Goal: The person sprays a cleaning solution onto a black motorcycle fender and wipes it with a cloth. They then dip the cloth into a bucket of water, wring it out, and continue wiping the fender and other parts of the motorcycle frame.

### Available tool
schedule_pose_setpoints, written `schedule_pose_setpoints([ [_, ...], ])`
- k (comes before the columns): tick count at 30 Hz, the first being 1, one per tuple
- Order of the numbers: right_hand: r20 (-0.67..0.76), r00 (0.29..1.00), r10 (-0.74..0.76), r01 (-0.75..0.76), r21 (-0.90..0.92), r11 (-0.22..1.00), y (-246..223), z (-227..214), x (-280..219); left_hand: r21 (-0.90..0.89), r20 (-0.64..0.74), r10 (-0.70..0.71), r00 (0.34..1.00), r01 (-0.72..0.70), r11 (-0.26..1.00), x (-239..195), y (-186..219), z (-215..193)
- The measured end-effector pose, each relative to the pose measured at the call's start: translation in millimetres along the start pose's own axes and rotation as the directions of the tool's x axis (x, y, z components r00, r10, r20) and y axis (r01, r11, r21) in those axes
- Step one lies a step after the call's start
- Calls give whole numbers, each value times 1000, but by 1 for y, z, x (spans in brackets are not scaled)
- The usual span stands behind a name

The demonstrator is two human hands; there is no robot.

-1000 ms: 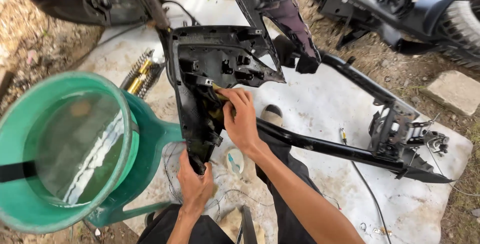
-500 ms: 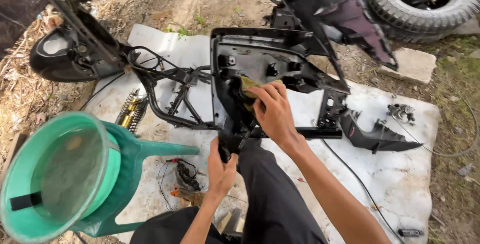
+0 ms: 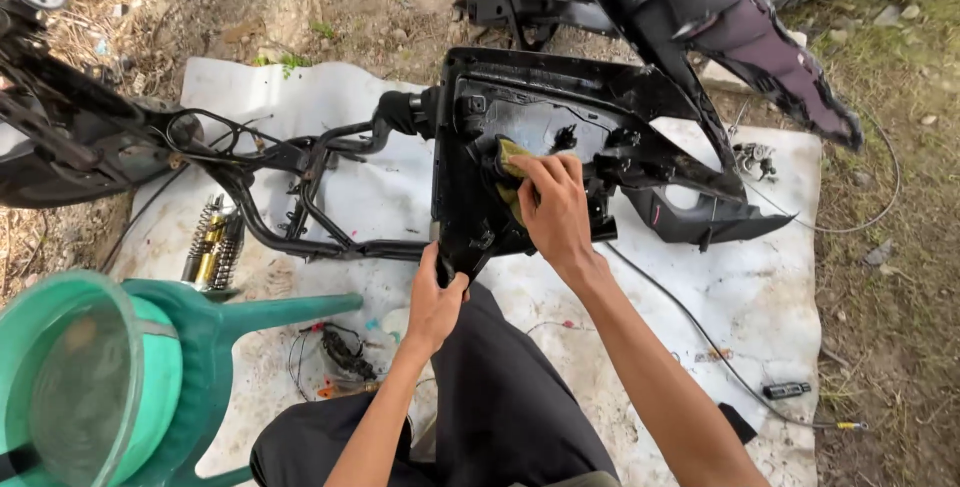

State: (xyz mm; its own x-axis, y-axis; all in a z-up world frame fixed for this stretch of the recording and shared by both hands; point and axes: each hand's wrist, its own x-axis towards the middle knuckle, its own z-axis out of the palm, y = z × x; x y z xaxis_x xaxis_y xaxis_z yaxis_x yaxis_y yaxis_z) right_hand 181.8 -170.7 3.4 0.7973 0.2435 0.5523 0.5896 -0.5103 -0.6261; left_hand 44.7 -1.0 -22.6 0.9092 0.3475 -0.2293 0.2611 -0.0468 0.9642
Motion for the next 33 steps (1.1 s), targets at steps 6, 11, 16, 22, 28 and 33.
schedule_pose_setpoints([
  [6,-23,1000,-1,1,-15,1000,18,5,15,110,21,32,999,-34,993,26,-2,7],
  [11,-14,1000,19,-20,-22,1000,29,4,13,169,-8,-7,1000,9,986,35,-1,14],
  [16,-17,1000,16,-16,-22,1000,37,5,1,141,20,-22,1000,19,990,32,-8,13],
  [22,42,998,44,-43,-28,999,33,1,-7,123,24,-54,998,50,991,43,-15,5],
  [28,52,994,95,-93,-38,995,29,-1,-10,226,60,-72,996,57,973,49,-7,1],
  [33,140,983,115,-109,-50,993,25,2,-11,196,50,-44,998,33,980,49,-9,5],
])
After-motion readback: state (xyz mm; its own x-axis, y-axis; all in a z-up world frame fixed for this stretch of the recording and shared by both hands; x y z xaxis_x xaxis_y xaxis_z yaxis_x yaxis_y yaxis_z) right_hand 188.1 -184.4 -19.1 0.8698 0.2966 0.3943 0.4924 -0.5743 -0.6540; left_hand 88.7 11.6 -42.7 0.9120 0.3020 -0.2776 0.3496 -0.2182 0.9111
